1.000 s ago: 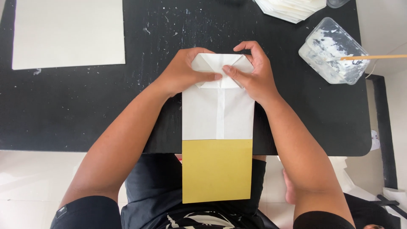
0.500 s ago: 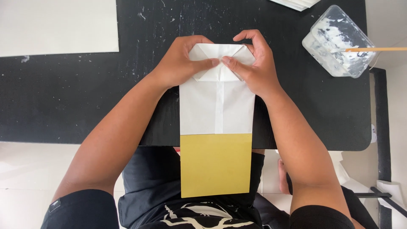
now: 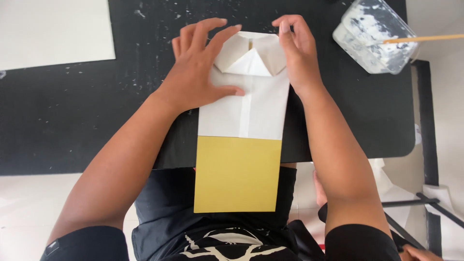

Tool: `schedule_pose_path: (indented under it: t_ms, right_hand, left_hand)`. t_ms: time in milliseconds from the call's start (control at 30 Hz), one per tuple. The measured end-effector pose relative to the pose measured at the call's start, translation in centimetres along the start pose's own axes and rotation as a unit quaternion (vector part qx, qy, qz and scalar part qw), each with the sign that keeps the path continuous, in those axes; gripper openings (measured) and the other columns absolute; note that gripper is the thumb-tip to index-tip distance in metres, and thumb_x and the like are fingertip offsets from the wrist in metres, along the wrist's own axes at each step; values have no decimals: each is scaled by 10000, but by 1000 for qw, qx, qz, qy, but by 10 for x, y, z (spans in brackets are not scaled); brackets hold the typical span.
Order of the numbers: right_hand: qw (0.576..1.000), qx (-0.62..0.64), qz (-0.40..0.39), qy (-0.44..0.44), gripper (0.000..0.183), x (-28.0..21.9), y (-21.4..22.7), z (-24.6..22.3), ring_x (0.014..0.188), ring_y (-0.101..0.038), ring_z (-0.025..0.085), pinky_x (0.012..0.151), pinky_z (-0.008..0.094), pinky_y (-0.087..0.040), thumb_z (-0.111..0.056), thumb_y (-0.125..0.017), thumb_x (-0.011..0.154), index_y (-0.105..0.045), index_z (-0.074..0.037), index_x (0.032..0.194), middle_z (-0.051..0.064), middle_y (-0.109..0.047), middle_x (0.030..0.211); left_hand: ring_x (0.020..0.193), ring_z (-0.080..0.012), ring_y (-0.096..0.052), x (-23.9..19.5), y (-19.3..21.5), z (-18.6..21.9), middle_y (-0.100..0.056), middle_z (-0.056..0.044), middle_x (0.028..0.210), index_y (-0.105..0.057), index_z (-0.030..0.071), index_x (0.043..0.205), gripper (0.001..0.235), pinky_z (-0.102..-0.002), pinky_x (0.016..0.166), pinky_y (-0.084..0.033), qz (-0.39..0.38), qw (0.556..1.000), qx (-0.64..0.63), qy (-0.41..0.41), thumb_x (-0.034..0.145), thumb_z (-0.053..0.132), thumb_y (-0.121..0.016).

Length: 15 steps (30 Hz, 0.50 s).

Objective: Manually assembling a paper bag by folding the top edges and applying glue with a brush.

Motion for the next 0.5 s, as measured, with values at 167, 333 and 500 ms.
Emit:
schedule_pose_path:
  t_ms: [167,333,500]
  right_hand:
    - [990,-107,9,89,397,-1,4,-3,887,-543,119,795,262,-426,-498,-448,1074,-555,-122,1144,37,-596,1022]
    - [966,-195,112,126,265,12,55,19,835,-600,105,678,236,-461,-378,-592,1052,-629,-136,1153,30,-652,1054]
    - [862,-151,423,234,323,29,216,109,1026,-609,233,938,354,-512,-212,-832,999,-634,-73,1214,110,-585,1154]
  left_hand:
    - [1211,-366,-349,2,-4,2,-368,-105,1418,-433,145,1535,984,-472,972,-315,5,999,36,18,818,603,-927]
    - [1092,-336,-426,-1,-11,-10,-445,-108,1300,-441,89,1499,909,-457,933,-337,-2,997,71,25,840,493,-919]
    - [1091,-308,-490,0,-17,-19,-543,-65,1239,-540,83,1426,793,-441,922,-320,-5,997,71,34,867,544,-862]
Point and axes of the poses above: each hand's wrist, its own x-axis towards the middle knuckle, its own y-axis out of the back of the hand, z = x × y, the point moved 1 cm from there along x, towards the middle knuckle
